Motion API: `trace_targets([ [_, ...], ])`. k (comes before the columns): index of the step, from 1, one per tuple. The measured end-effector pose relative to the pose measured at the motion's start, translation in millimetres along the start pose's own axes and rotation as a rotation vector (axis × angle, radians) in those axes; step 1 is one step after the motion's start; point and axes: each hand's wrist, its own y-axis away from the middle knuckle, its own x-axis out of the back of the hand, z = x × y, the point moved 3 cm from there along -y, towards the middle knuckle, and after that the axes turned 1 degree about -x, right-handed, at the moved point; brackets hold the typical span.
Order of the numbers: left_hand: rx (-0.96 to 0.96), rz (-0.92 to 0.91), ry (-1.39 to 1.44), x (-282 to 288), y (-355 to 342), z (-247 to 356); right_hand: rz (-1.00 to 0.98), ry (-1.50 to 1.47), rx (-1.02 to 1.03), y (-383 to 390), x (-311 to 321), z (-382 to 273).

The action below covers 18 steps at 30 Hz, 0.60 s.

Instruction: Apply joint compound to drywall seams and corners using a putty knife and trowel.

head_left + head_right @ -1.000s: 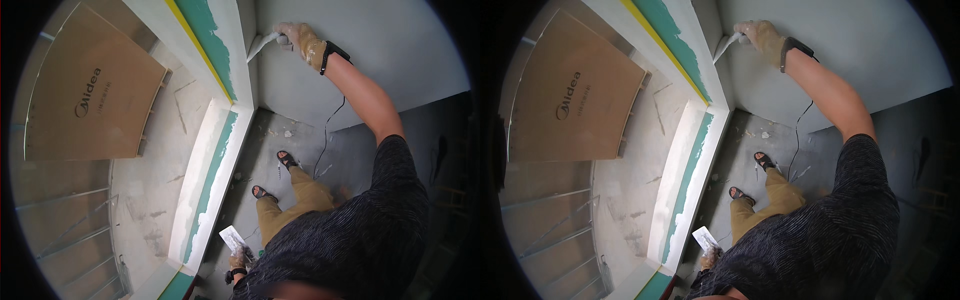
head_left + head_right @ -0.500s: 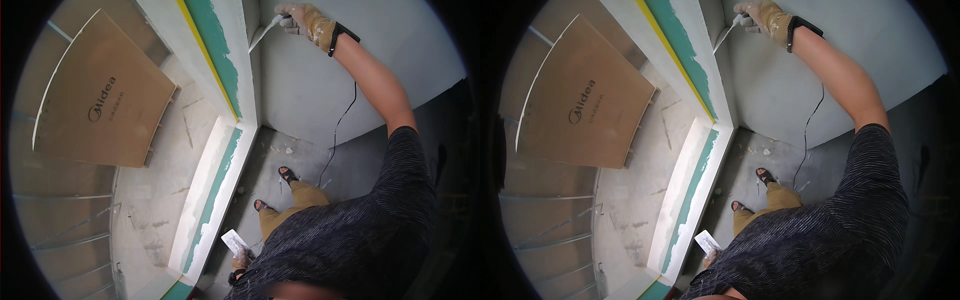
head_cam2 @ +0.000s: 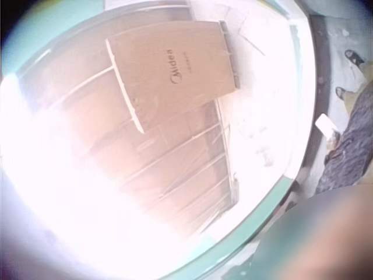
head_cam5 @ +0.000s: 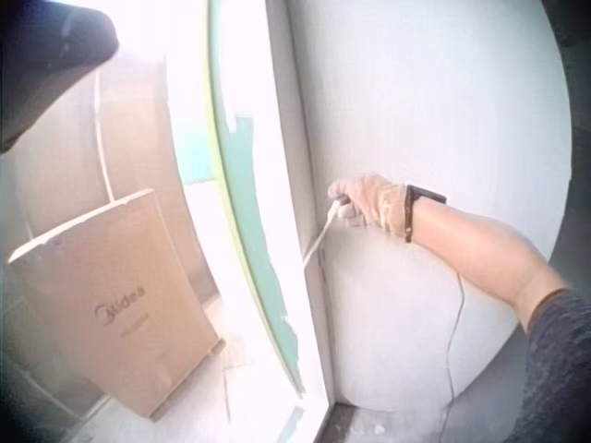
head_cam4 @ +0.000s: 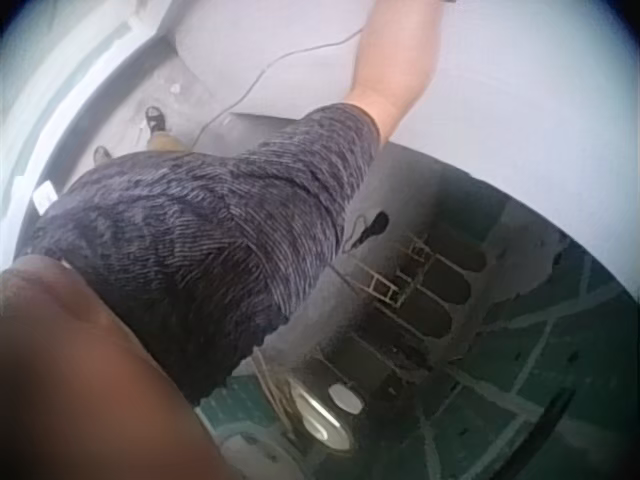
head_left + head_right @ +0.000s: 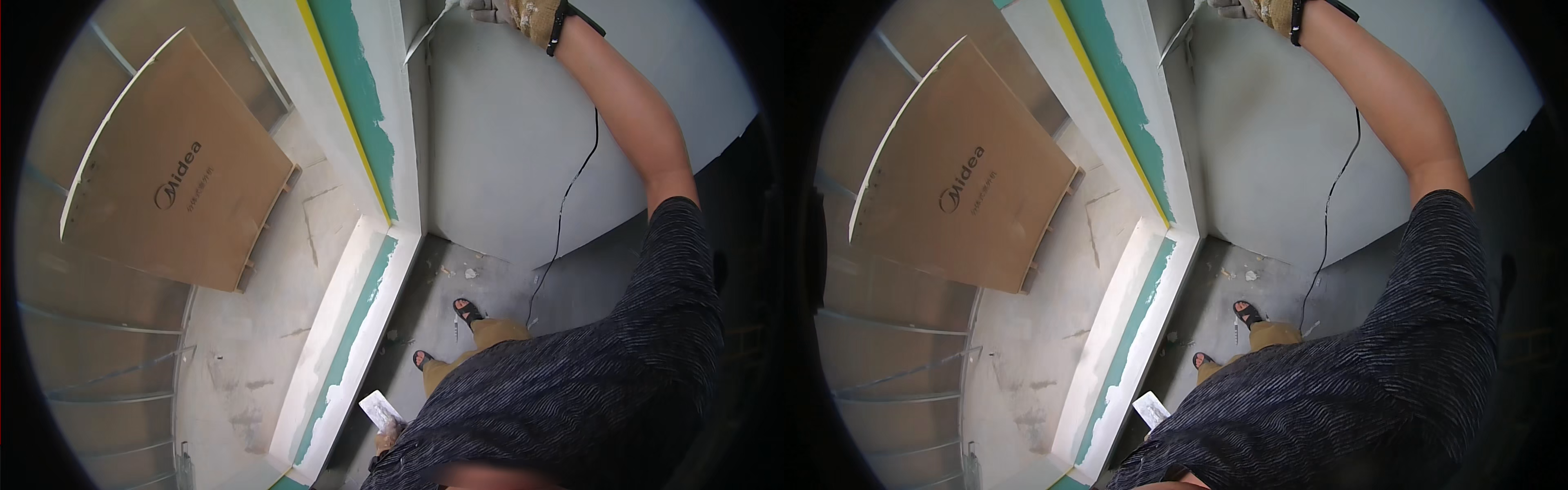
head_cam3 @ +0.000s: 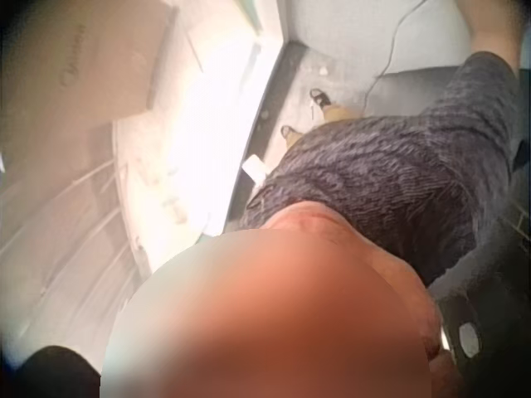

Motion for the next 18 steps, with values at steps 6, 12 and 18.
trace_targets([
  [6, 1.123, 0.436, 0.008, 12.4, 11.3, -94.9, 0.045, 0.006, 0.061, -22.6, 18.7, -63.5],
  [12, 1.093, 0.270, -0.384, 40.7, 17.2, -141.2, 0.108, 0.127, 0.164, -14.8, 13.3, -121.6],
  [18, 1.202, 0.464, -0.076, -14.3, -57.3, 0.8, 0.183, 0.205, 0.317, 13.5, 46.5, -178.2],
])
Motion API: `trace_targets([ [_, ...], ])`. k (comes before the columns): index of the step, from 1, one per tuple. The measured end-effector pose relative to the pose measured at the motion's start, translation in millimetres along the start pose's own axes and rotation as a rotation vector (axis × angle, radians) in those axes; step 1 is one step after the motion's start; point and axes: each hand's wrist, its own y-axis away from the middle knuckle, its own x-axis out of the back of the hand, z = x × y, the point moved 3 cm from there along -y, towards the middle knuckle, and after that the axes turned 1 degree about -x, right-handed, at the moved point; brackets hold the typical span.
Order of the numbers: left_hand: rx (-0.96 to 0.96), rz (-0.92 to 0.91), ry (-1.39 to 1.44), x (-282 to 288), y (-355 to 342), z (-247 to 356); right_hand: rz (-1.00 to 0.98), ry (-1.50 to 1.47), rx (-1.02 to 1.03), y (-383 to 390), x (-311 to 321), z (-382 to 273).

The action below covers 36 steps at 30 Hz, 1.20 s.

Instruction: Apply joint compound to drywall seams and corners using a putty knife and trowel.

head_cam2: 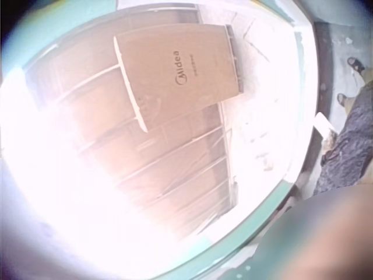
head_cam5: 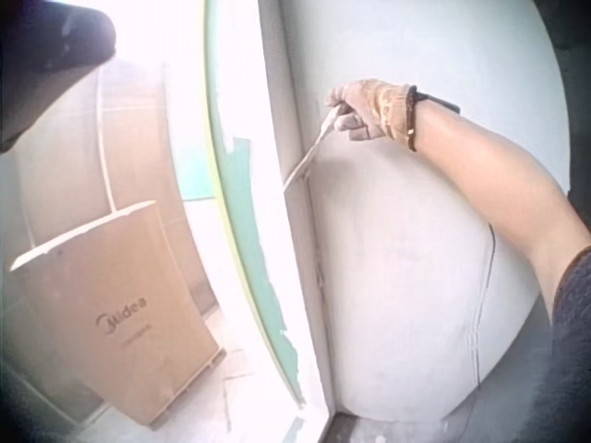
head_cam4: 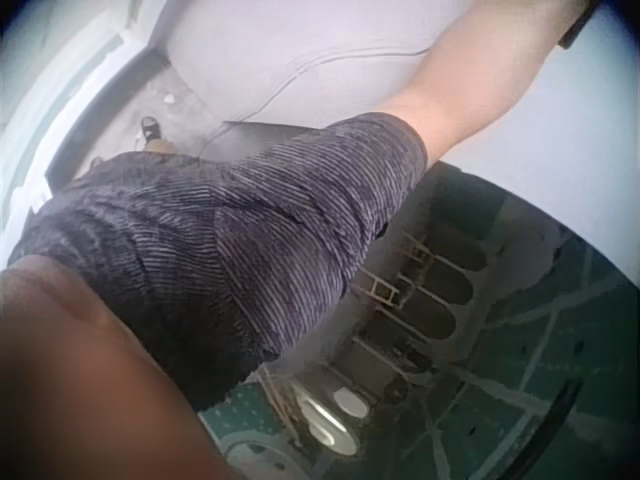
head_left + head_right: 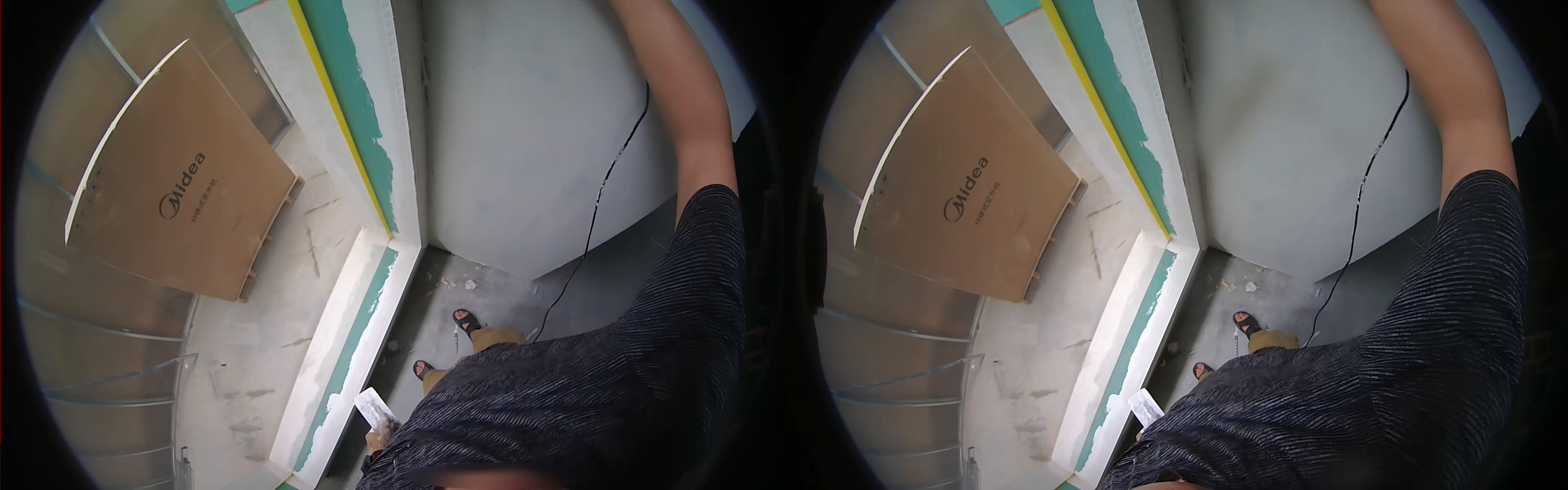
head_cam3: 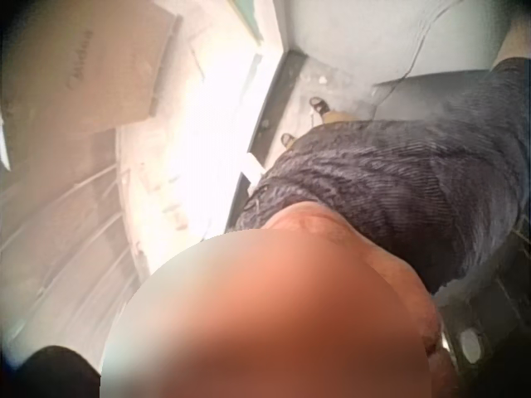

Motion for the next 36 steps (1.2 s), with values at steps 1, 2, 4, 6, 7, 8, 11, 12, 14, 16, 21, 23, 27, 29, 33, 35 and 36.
trace_targets([
  [1, -0.069, 0.066, -0.153, -3.2, 34.8, 30.6, 0.052, 0.032, 0.077, 13.4, 13.5, -5.4],
  [2, -0.138, 0.133, -0.302, -2.5, 52.4, 44.9, 0.085, 0.003, 0.107, 32.2, 22.7, -7.4],
  [4, -0.132, 0.056, -0.089, 5.9, 23.9, 32.4, -0.464, -0.506, -0.139, 41.4, 51.7, 17.3],
  [6, -0.448, 0.010, -0.252, 31.8, -26.9, 20.6, -1.051, -0.977, -0.423, 78.4, 60.3, 32.7],
  [7, -0.439, 0.027, -0.156, 26.0, -32.8, 27.6, -0.444, -0.589, -0.197, 115.8, 52.6, 48.9],
  [8, -0.564, 0.094, -0.358, 10.7, 14.0, 78.3, 0.162, -0.169, 0.022, 143.3, 56.1, 70.0],
  [11, -0.741, 0.141, -0.494, 4.1, 28.5, 122.7, -0.162, -0.532, -0.190, 163.6, 73.4, 214.6],
  [12, -0.935, 0.035, -0.307, 2.2, 3.7, 123.9, -0.220, -0.668, -0.331, 196.2, 54.2, 239.1],
  [14, -1.060, 0.007, -0.252, -33.2, 59.5, 186.8, -0.225, -0.805, -0.493, 257.4, 31.0, 286.7],
  [16, -0.904, 0.061, -0.084, -52.0, 77.1, 220.1, -0.242, -0.857, -0.554, 309.2, 6.7, 317.0],
  [21, -0.686, -0.497, 0.505, -111.1, 137.9, 302.1, -0.382, -0.896, -0.544, 369.8, -37.8, 305.4],
  [23, -0.476, -0.681, 0.749, -137.2, 153.1, 312.0, -0.436, -0.875, -0.493, 387.5, -42.8, 293.4],
  [27, -0.363, -1.273, 1.003, -166.9, 179.6, 309.2, -0.495, -0.623, -0.251, 411.0, -59.3, 280.4],
  [29, -0.128, -1.588, 0.995, -172.3, 193.6, 303.1, -0.469, -0.453, -0.189, 419.7, -73.4, 276.9],
  [33, -0.357, -1.592, 0.804, -174.5, 203.9, 300.5, -0.590, -0.225, 0.133, 425.0, -98.3, 275.5],
  [35, -0.543, -1.344, 0.779, -171.4, 193.8, 298.0, -0.641, -0.102, 0.213, 418.1, -104.1, 284.3],
  [36, -0.628, -1.215, 0.761, -169.6, 190.1, 296.5, -0.636, 0.016, 0.344, 412.5, -102.9, 287.4],
])
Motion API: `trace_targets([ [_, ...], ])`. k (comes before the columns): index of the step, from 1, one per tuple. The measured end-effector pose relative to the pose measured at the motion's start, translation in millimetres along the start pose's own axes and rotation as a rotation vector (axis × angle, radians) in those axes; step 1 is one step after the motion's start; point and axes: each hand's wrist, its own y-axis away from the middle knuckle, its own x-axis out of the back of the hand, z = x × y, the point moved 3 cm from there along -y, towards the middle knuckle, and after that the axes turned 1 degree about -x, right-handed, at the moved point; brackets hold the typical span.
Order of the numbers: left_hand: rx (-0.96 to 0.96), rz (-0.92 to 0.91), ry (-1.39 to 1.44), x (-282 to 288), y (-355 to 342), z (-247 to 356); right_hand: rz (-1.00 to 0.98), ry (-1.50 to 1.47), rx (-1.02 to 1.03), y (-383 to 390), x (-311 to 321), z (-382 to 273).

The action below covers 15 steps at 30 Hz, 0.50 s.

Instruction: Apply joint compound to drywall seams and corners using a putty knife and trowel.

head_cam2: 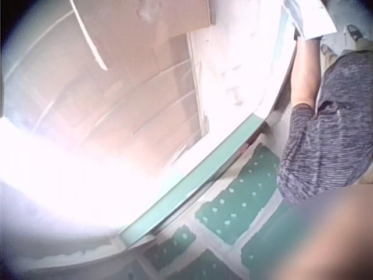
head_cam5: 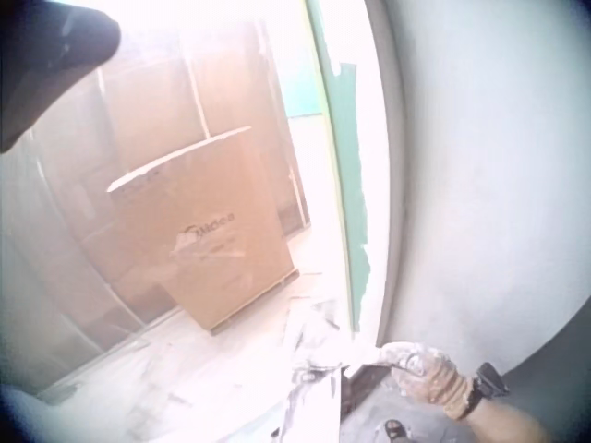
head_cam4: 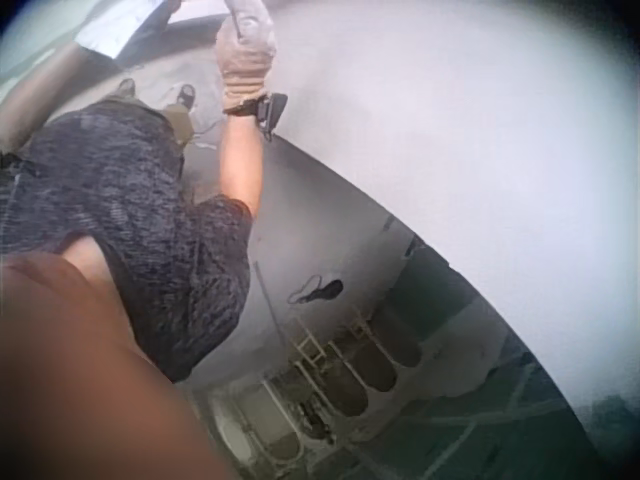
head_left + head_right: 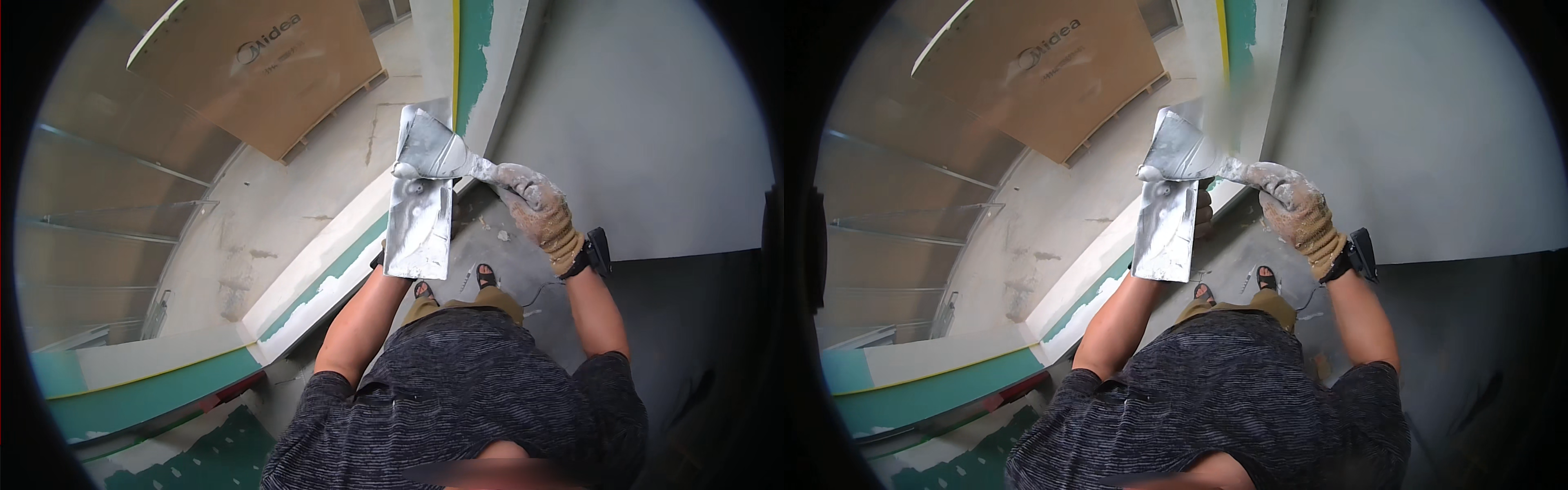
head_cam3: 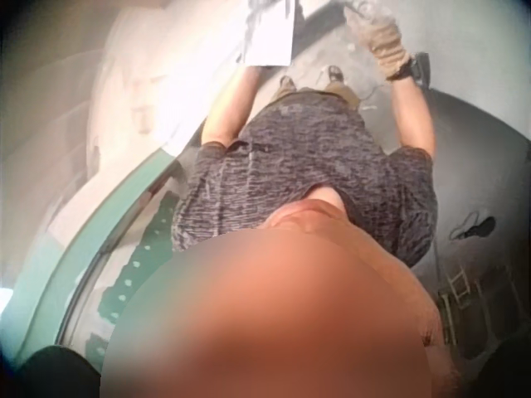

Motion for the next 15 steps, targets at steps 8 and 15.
trace_targets([
  [8, 0.013, 0.054, 0.329, -25.4, -1.8, -15.2, -0.068, 0.148, 0.097, -11.5, 34.8, 34.2],
  [15, -0.047, 0.170, 0.256, -43.6, -14.9, -37.7, 0.061, 0.260, 0.091, -16.9, 67.6, 89.9],
])
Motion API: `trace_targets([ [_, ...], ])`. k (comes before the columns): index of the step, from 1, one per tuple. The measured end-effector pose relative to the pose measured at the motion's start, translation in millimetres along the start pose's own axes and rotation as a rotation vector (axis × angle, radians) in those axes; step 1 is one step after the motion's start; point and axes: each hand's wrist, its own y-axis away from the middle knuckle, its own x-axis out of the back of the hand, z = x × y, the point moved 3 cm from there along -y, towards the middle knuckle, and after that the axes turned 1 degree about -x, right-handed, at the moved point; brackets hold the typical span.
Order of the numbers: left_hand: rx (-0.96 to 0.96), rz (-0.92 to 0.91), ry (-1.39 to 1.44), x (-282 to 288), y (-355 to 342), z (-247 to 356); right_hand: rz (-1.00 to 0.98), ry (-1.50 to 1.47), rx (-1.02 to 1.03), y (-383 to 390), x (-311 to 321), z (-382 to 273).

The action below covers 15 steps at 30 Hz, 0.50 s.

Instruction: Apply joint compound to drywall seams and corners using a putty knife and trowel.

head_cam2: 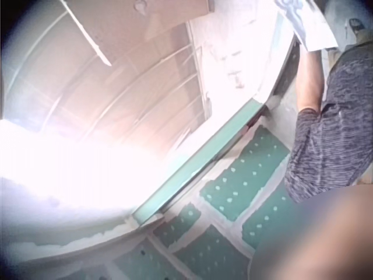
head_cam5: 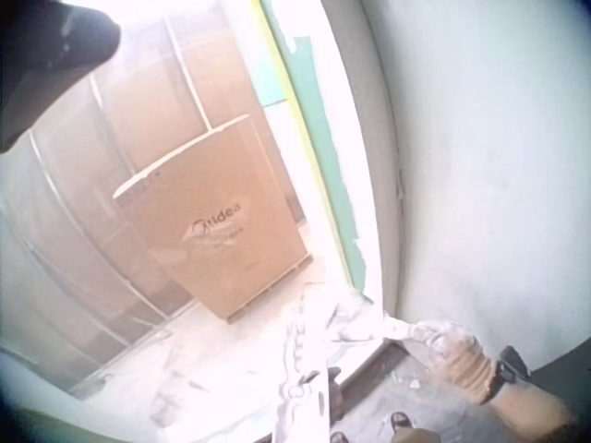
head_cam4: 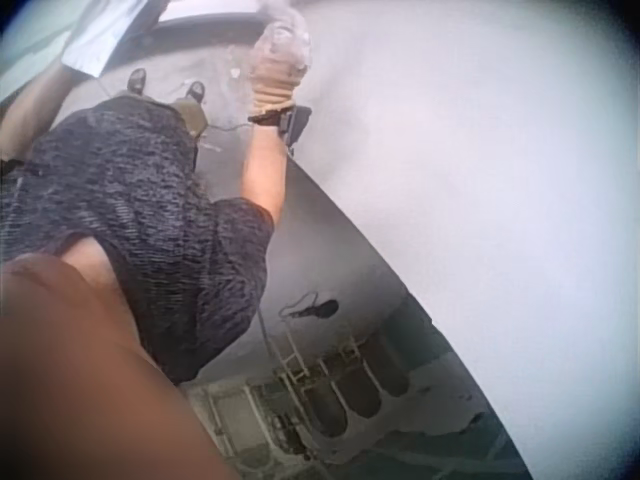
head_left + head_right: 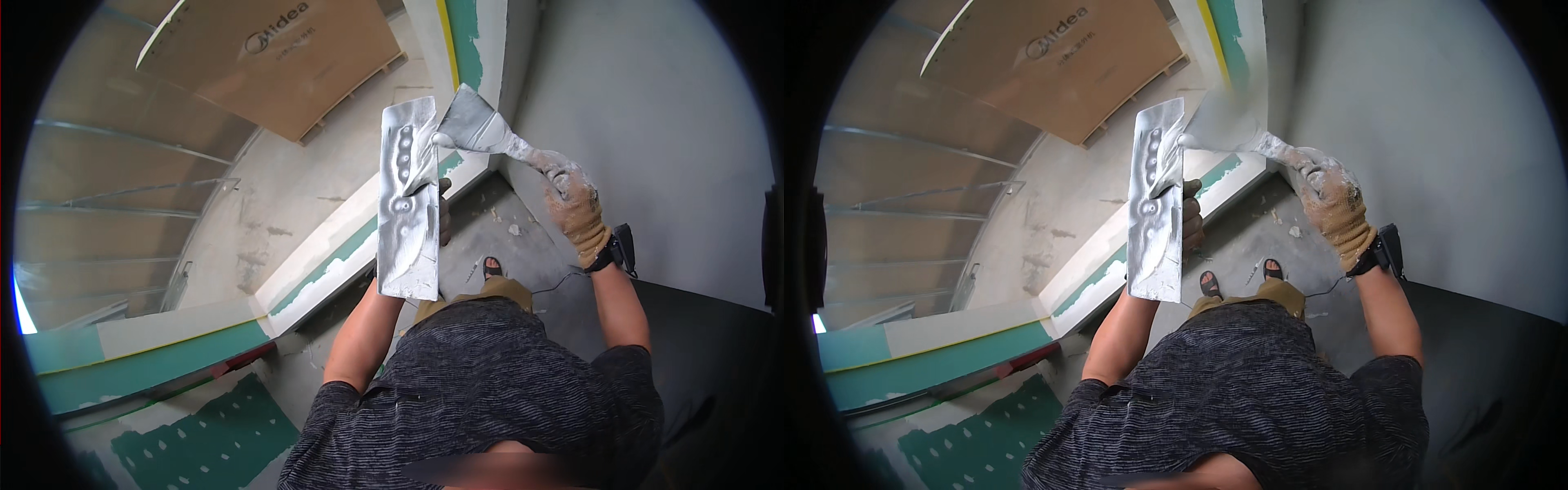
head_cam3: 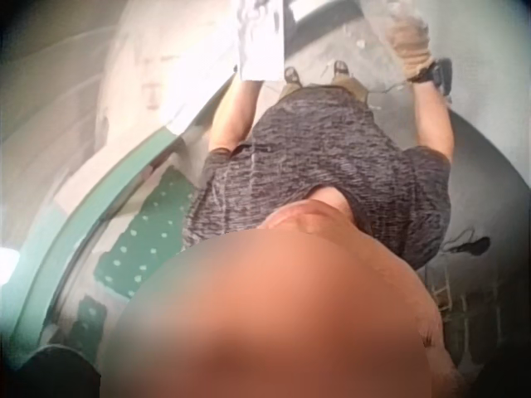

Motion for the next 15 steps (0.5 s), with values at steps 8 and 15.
trace_targets([
  [8, -0.060, -0.116, -0.010, -1.3, -14.6, -20.6, 0.049, -0.747, -0.291, -1.5, -7.5, 64.2],
  [15, 0.030, 0.055, -0.025, -11.4, -21.0, -27.3, -0.665, -2.048, -0.730, -4.6, -68.8, 19.8],
])
